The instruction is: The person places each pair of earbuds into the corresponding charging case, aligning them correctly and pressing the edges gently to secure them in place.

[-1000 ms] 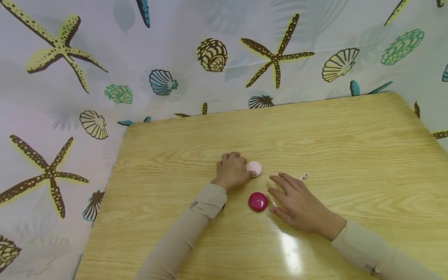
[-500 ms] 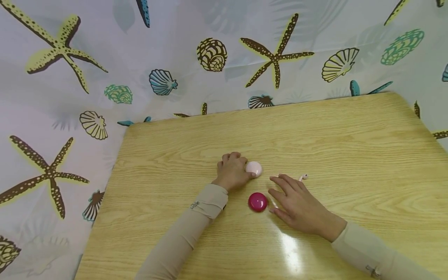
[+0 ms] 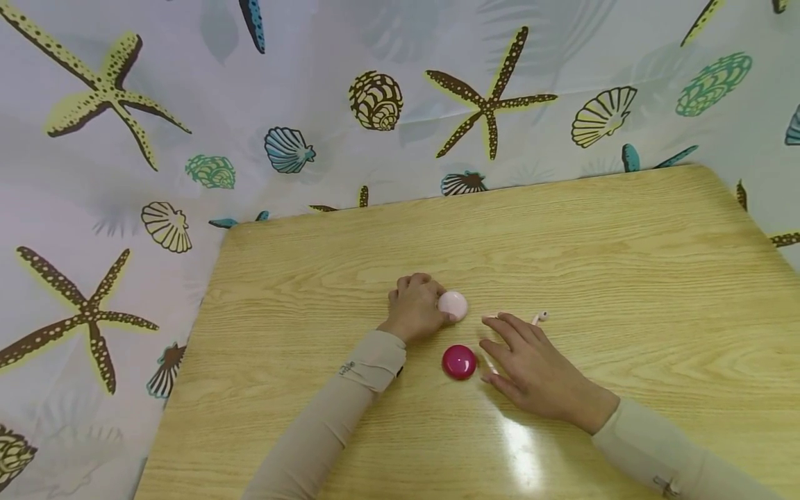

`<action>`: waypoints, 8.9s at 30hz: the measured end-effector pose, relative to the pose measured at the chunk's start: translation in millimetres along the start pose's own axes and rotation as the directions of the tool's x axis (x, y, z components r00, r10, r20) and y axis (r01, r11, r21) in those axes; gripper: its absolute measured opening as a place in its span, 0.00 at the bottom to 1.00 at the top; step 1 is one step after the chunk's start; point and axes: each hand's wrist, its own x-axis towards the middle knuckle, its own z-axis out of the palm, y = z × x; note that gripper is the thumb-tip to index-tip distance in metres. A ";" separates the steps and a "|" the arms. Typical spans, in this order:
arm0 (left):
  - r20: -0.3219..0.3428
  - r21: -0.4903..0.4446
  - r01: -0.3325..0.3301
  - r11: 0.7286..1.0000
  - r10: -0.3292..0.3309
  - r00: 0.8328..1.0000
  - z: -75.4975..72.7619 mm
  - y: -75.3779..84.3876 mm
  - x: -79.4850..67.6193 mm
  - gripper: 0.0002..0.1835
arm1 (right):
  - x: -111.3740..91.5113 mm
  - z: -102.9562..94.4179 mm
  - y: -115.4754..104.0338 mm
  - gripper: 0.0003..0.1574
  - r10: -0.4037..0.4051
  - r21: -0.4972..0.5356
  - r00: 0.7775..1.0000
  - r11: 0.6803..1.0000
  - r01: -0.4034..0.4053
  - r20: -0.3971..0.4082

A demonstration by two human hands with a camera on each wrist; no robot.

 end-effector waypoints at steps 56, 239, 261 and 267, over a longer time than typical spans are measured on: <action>-0.150 -0.025 -0.248 0.969 0.241 0.959 -8.5 11.2 -55.5 0.15 | 29.8 -18.1 6.1 0.35 0.021 0.065 0.954 0.998 -0.002 -0.298; -0.219 -0.197 -0.312 0.929 0.269 0.938 -7.0 15.3 -64.1 0.16 | 57.7 -28.1 -15.1 0.08 0.155 0.261 0.946 0.962 -0.079 -0.284; -0.196 -0.168 -0.292 0.942 0.258 0.946 -8.6 14.0 -65.5 0.17 | 59.1 -25.2 -15.1 0.08 0.131 0.233 0.946 0.970 -0.061 -0.296; -0.208 -0.179 -0.304 0.936 0.266 0.941 -7.9 14.1 -65.0 0.15 | 57.8 -25.1 -14.3 0.07 0.129 0.226 0.948 0.972 -0.064 -0.290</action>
